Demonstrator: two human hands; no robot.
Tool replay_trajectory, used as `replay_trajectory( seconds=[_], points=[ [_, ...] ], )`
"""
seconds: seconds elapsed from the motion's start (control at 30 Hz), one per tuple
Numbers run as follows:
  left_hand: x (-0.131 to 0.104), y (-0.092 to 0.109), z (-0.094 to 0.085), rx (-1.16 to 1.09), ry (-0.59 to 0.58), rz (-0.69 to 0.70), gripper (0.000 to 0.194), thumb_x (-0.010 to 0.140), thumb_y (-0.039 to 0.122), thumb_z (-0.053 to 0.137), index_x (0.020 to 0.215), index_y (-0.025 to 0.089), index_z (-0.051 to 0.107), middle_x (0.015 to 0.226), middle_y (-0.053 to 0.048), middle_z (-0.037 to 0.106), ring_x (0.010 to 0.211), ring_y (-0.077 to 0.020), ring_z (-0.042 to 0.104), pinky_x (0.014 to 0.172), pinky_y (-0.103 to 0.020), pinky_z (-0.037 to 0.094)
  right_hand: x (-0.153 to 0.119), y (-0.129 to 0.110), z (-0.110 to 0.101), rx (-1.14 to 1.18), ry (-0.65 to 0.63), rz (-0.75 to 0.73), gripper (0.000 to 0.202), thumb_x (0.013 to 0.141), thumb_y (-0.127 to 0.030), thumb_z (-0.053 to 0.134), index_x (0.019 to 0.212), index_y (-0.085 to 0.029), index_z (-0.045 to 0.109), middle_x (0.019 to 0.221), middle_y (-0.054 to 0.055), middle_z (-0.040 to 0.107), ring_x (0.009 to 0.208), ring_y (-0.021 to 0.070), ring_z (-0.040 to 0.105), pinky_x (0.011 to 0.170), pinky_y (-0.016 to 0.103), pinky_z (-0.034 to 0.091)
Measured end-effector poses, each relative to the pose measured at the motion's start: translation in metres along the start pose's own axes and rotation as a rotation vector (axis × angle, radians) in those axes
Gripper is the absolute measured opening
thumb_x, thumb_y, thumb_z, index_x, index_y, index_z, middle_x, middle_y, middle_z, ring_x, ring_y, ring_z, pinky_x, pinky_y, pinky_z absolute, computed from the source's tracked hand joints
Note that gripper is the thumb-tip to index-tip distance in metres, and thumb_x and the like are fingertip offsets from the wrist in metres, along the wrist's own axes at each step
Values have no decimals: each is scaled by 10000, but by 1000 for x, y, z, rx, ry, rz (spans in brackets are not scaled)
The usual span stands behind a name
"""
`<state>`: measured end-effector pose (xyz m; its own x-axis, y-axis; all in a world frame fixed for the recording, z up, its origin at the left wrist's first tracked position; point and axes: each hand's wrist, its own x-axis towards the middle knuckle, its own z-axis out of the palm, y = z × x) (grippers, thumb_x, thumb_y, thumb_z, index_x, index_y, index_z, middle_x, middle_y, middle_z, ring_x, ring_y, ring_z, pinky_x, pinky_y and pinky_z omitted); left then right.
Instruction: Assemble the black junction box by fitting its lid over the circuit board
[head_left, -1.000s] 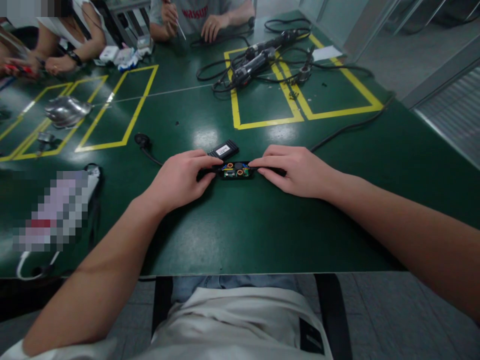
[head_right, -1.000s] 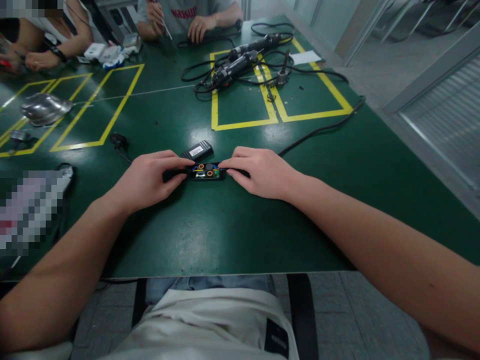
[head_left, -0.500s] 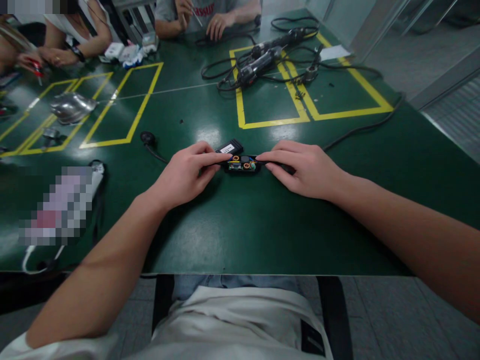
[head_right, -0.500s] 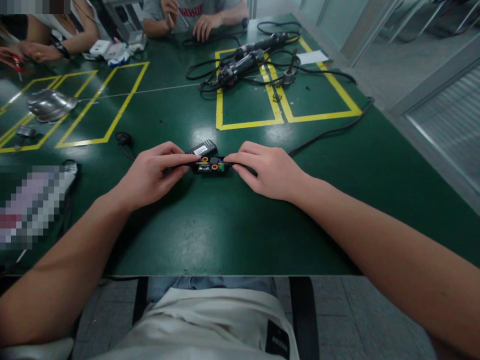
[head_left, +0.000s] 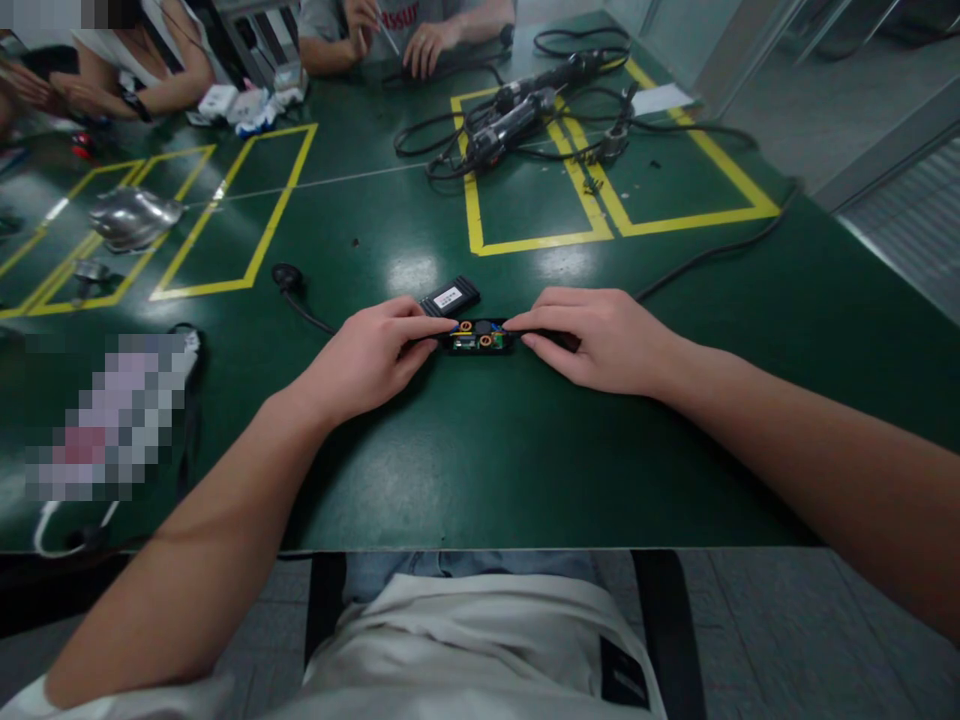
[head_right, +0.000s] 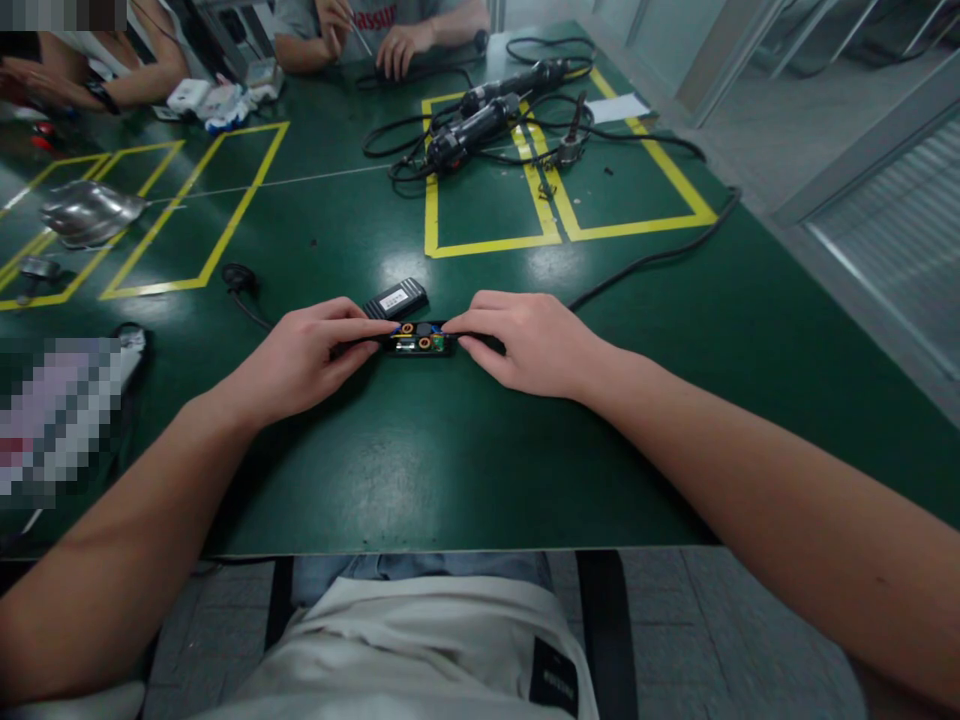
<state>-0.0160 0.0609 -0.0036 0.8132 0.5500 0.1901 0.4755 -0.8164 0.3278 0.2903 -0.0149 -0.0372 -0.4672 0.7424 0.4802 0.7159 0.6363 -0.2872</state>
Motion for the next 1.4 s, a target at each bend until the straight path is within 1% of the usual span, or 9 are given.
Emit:
replay_trajectory(
  seconds=[0.2, 0.37, 0.43, 0.63, 0.73, 0.9, 1.07, 1.27, 1.4],
  points=[
    [1, 2, 0, -4, 18, 23, 413, 1104, 323, 547, 1395, 179, 801, 1157, -122, 760, 947, -237, 741, 923, -407, 608, 0, 0, -1, 16, -8, 12, 320, 1066, -267, 571, 1244, -213, 830, 1038, 96, 820, 819, 218, 727, 757, 353, 573],
    [2, 6, 0, 40, 112, 36, 371, 1074, 338, 605, 1318, 172, 830, 1264, -144, 758, 1172, -294, 713, 1070, -477, 585, 0, 0, -1, 14, -14, 11, 322, 1066, -269, 567, 1248, -213, 826, 1045, 98, 822, 815, 219, 729, 743, 351, 562],
    [3, 6, 0, 45, 146, 13, 396, 1091, 344, 576, 1362, 175, 810, 1353, -148, 750, 1261, -308, 694, 1136, -506, 561, 0, -1, -2, 8, -11, 4, 326, 1069, -271, 559, 1245, -205, 826, 1037, 99, 820, 802, 216, 725, 739, 350, 557],
    [4, 3, 3, -4, 39, -97, 489, 1131, 392, 484, 1502, 192, 732, 1626, -138, 644, 1484, -325, 616, 1287, -552, 471, 1, -1, -2, 11, -22, 16, 324, 1065, -292, 566, 1243, -202, 823, 1042, 100, 819, 798, 219, 718, 750, 355, 551],
    [6, 3, 4, 1, 48, -147, 466, 1121, 404, 492, 1442, 221, 775, 1600, -111, 670, 1450, -324, 640, 1275, -551, 482, 2, -2, -3, 15, -37, 29, 321, 1060, -302, 573, 1240, -205, 820, 1043, 98, 818, 804, 221, 714, 756, 357, 550],
    [8, 2, 3, 29, 152, -208, 359, 1071, 358, 572, 1251, 210, 846, 1403, -106, 782, 1296, -323, 705, 1196, -545, 523, 2, -3, -4, 19, -57, 51, 322, 1055, -312, 572, 1245, -224, 817, 1051, 93, 817, 830, 230, 722, 765, 363, 555],
    [11, -5, 5, -100, 184, -290, 389, 1041, 376, 676, 1383, 238, 801, 1439, -91, 785, 1341, -310, 705, 1206, -503, 525, 2, -1, -3, 24, -56, 59, 310, 1048, -310, 586, 1244, -246, 818, 1052, 88, 820, 850, 241, 730, 774, 378, 569],
    [12, -8, 5, -119, 181, -384, 319, 1010, 335, 732, 1292, 259, 860, 1216, -77, 866, 1108, -301, 792, 1076, -472, 599, 2, 2, -1, 9, -31, 31, 330, 1074, -298, 552, 1237, -214, 826, 1043, 105, 820, 832, 238, 735, 755, 375, 563],
    [14, -7, 10, -79, 205, -295, 349, 1046, 327, 679, 1352, 258, 833, 1455, -90, 783, 1319, -311, 732, 1185, -507, 548, 1, 2, 0, 23, -24, 31, 328, 1069, -297, 560, 1230, -214, 834, 1040, 102, 821, 822, 231, 736, 746, 367, 562]
  ],
)
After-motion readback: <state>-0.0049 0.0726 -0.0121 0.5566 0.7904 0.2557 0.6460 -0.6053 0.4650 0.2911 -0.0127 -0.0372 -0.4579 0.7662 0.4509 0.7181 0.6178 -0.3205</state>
